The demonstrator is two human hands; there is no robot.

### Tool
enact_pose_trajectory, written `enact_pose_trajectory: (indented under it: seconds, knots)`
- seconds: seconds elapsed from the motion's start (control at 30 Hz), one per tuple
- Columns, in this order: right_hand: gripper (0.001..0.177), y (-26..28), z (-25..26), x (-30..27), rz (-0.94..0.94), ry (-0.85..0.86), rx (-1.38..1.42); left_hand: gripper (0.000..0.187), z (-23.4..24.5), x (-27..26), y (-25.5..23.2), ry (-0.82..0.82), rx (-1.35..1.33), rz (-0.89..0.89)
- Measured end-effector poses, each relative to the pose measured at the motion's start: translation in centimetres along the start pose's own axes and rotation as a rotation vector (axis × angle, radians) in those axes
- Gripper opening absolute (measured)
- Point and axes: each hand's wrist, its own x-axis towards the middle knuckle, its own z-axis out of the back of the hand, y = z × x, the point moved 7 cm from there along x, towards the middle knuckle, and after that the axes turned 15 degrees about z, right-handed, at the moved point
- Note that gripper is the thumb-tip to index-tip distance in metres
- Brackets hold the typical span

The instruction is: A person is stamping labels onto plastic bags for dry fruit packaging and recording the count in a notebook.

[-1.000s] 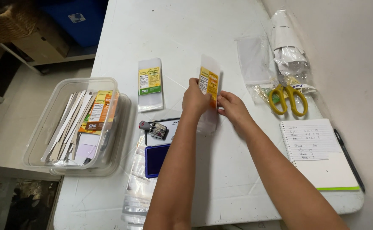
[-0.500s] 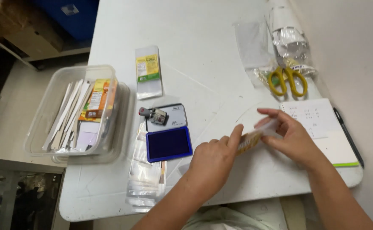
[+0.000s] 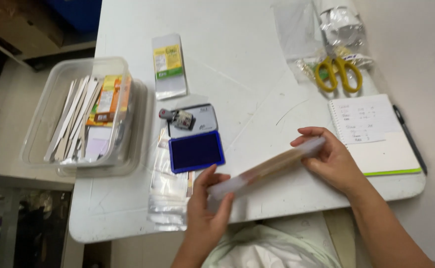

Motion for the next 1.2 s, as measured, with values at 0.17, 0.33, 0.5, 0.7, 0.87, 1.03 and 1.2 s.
enact_pose_trajectory:
  seconds: [0.17, 0.33, 0.5, 0.7, 0.87, 1.03, 1.2]
  knots:
    - [0.044, -0.1, -0.4, -1.1, -0.058, -0.035, 0.015, 0.045, -1.2, -1.3, -1.3, -0.046, 0.057, -0.177]
    - [0.024, 0.2, -0.2, -1.5, 0.091, 0.033, -0.028, 0.037, -1.1, -1.4, -2.7, 0.065, 0.386, -0.408]
    - [0.024, -1.9, 1.6, -0.4, 0.117, 0.144, -0.115, 0.023, -0.5, -1.4, -3.3, -0.015, 0.588, -0.384]
    - [0.064, 2.4, 2.1, 2.9, 0.092, -0.153, 0.070, 0.023, -2.0, -0.4, 1.0, 0.170, -0.119, 0.442]
    - [0.095, -0.6, -4.7, 0.6, -0.062, -0.124, 0.595, 0.031, -2.7, -1.3, 0.6, 0.097, -0.401, 0.684]
    - [0.074, 3.8, -8.9, 0.1, -0.233, -0.075, 0.353, 0.032, -3.8, -1.5, 2.2, 0.037, -0.361, 0.478]
    - [0.072, 1.8, -7.3, 2.2, -0.211, 0.081, 0.233, 0.051, -3.5, -1.6, 2.1, 0.286, -0.087, 0.414]
